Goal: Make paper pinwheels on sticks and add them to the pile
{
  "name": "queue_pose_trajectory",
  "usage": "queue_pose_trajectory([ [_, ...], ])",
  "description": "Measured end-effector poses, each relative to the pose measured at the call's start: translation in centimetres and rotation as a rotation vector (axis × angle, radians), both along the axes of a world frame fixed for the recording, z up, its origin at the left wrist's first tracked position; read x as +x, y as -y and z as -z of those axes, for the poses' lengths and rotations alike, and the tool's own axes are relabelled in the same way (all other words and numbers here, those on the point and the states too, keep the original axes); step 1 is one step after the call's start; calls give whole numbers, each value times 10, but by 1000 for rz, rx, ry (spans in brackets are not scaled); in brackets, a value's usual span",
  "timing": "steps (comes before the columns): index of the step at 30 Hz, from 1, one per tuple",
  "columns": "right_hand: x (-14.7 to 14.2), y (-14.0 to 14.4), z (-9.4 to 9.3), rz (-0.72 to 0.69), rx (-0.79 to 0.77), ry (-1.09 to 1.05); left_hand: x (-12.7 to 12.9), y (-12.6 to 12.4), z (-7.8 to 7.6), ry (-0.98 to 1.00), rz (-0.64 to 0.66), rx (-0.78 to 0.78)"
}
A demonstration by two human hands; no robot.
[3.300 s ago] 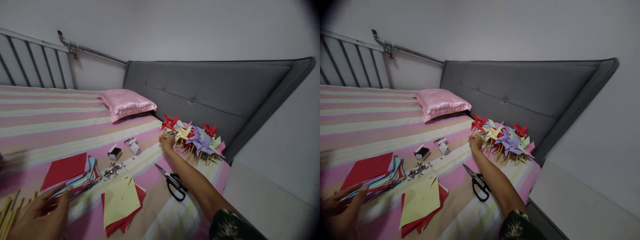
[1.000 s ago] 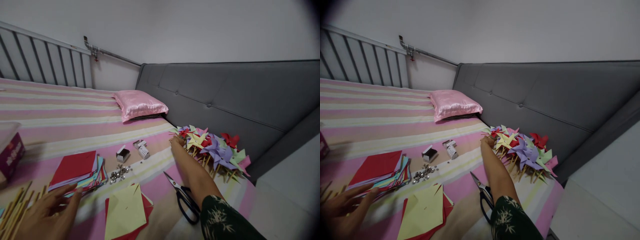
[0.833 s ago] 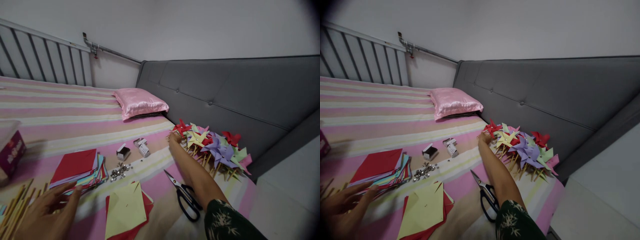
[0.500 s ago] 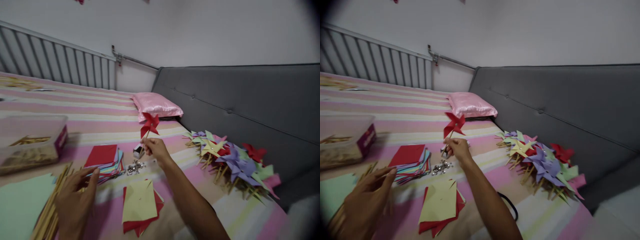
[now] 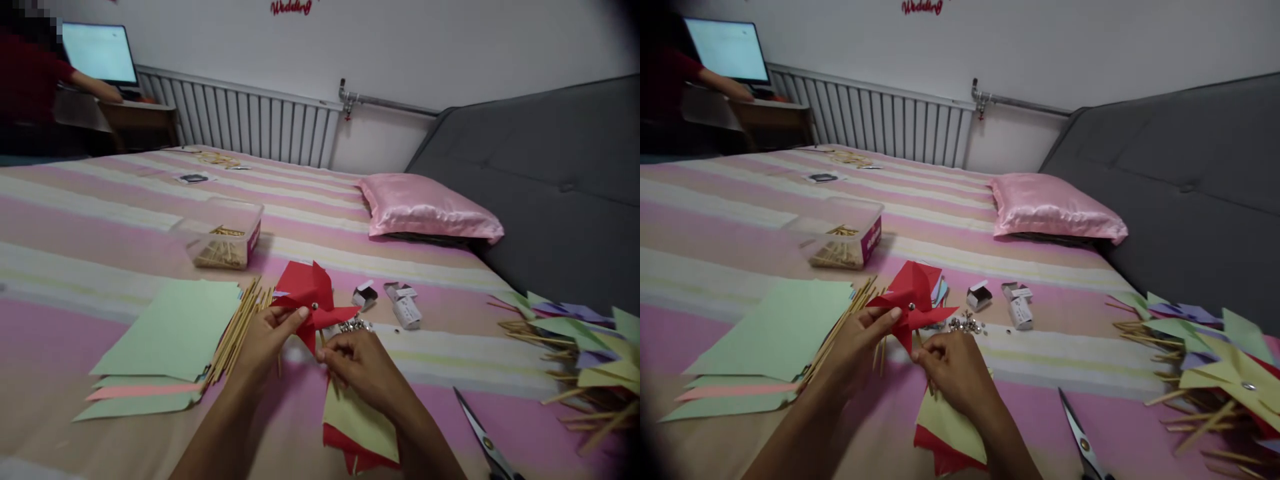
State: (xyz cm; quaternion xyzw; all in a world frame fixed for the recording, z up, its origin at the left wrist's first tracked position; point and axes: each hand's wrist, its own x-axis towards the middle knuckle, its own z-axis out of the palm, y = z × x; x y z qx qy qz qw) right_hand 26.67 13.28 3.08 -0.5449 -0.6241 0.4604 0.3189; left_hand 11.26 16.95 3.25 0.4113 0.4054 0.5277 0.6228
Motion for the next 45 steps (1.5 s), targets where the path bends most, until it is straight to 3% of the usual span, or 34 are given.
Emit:
queue_pose_trajectory([
  [6,1,-1,5,-19,-17,93,6,-4,11,50,-10,-105],
  [10,4,5,-2,-4,77,207,6,-6,16,46,-27,-82],
  [13,9,16,-17,113,163,318,7,-6,17,-3,-72,-62],
  [15,12,23,-28,202,200,260,9,-4,15,-61,-104,-48],
  [18,12,27,-34,294,395,163,15,0,11,-139,-112,-18],
  [21,9,20,-27,311,539,214,22,7,7,-179,-67,-11],
  [27,4,8,-8,349,621,369,27,13,10,-80,32,-27],
  [38,3,9,-6,354,531,365,29,12,15,62,33,-76],
  [45,5,7,-6,365,443,313,25,9,23,150,181,-155],
])
